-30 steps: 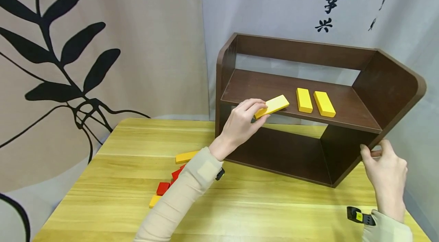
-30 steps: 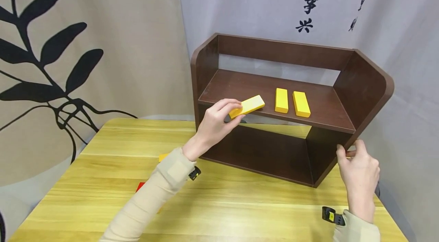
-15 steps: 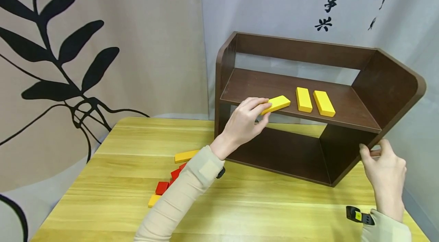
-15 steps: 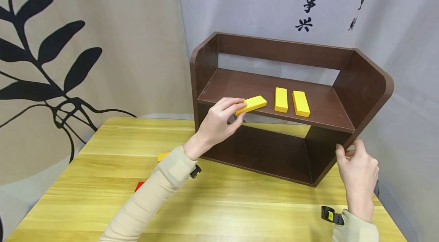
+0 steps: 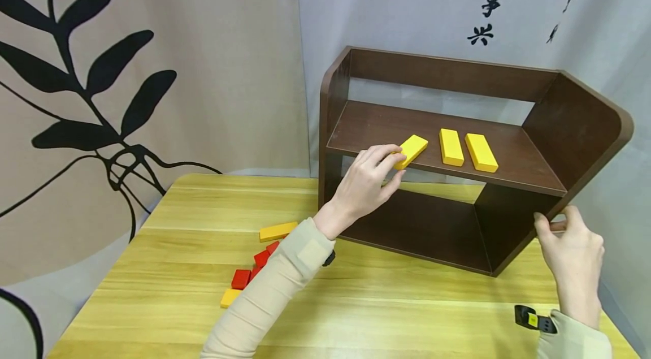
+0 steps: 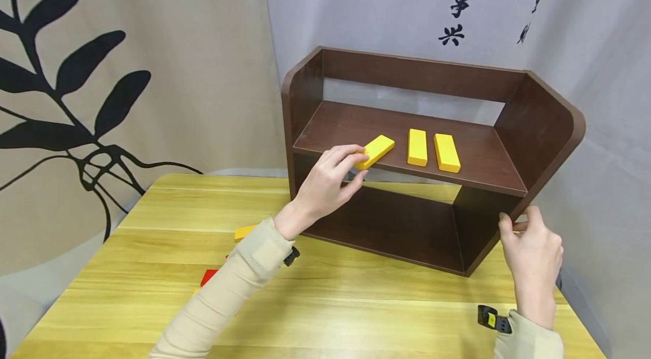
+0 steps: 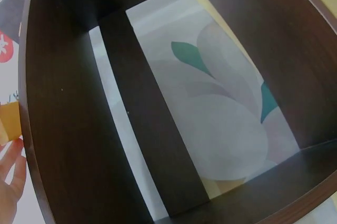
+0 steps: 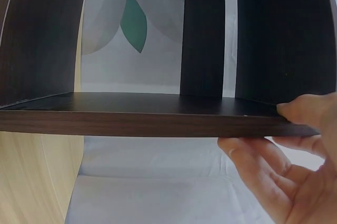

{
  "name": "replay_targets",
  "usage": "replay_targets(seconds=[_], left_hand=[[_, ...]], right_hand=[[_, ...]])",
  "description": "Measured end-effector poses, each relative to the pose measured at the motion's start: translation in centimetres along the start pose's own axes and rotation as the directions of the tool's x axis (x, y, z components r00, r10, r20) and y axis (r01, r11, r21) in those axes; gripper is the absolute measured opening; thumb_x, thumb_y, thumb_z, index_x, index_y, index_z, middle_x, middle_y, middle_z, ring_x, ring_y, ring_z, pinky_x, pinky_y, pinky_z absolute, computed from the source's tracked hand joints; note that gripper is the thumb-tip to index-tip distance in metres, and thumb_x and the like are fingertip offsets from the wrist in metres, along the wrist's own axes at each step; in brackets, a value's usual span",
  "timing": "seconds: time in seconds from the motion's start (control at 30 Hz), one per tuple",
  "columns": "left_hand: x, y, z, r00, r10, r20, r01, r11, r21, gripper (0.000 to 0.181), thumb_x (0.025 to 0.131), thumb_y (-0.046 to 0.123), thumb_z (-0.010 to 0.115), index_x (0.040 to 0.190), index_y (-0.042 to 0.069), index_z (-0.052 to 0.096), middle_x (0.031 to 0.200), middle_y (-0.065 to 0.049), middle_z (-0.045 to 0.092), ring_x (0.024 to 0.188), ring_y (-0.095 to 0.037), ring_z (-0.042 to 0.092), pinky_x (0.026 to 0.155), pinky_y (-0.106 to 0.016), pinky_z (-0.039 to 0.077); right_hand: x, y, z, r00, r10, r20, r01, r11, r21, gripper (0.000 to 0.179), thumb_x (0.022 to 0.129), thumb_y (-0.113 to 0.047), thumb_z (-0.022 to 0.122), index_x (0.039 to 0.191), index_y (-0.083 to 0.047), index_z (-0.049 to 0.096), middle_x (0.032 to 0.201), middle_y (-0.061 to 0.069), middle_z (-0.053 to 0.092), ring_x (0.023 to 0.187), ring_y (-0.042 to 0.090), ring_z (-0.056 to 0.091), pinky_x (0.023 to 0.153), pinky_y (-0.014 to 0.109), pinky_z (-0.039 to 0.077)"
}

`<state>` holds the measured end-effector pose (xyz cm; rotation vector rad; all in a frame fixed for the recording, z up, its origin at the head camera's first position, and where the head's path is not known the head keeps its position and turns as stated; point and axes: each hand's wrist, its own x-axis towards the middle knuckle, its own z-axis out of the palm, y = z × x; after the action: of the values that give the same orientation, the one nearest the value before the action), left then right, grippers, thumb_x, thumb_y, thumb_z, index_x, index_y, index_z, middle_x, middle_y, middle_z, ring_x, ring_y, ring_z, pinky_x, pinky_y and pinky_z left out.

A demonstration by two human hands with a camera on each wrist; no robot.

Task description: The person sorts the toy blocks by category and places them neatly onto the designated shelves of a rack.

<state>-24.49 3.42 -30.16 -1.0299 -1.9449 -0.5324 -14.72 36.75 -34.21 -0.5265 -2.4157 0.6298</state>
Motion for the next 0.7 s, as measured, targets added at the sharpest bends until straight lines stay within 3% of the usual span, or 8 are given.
replay_targets(seconds=[0.17,0.4,0.7], left_hand=[[-0.20,-0.24,0.16,0.998,0.054,-0.028,-0.052,0.996,0.067,0.027,0.088,0.020,0.067,0.112,0.009,0.067,0.114,-0.005,0.064,0.110,-0.019,0.059,0.092,-0.030,0.048],[-0.75,-0.49,0.17,0.984,0.152,-0.088,-0.136,0.977,0.165,0.022,0.090,0.021,0.064,0.109,0.012,0.068,0.112,-0.001,0.068,0.112,-0.017,0.060,0.089,-0.032,0.045],[-0.51,0.10,0.29,0.975,0.221,0.019,-0.217,0.935,0.279,0.033,0.091,0.021,0.059,0.123,0.014,0.064,0.124,0.001,0.065,0.121,-0.014,0.057,0.095,-0.038,0.043]], right_hand=[[0.17,-0.01,0.06,1.000,-0.005,-0.002,0.005,1.000,0.004,0.034,0.091,-0.029,0.054,0.105,0.002,0.055,0.100,0.028,0.068,0.090,0.054,0.056,0.061,0.051,0.038],[0.11,-0.10,0.02,1.000,-0.006,0.004,0.006,1.000,0.001,0.034,0.091,-0.029,0.054,0.104,0.002,0.054,0.100,0.028,0.067,0.089,0.054,0.056,0.060,0.051,0.038],[0.00,-0.09,-0.11,1.000,-0.007,-0.007,0.007,1.000,0.005,0.032,0.090,-0.028,0.054,0.101,0.002,0.054,0.097,0.028,0.068,0.086,0.053,0.057,0.055,0.044,0.035]])
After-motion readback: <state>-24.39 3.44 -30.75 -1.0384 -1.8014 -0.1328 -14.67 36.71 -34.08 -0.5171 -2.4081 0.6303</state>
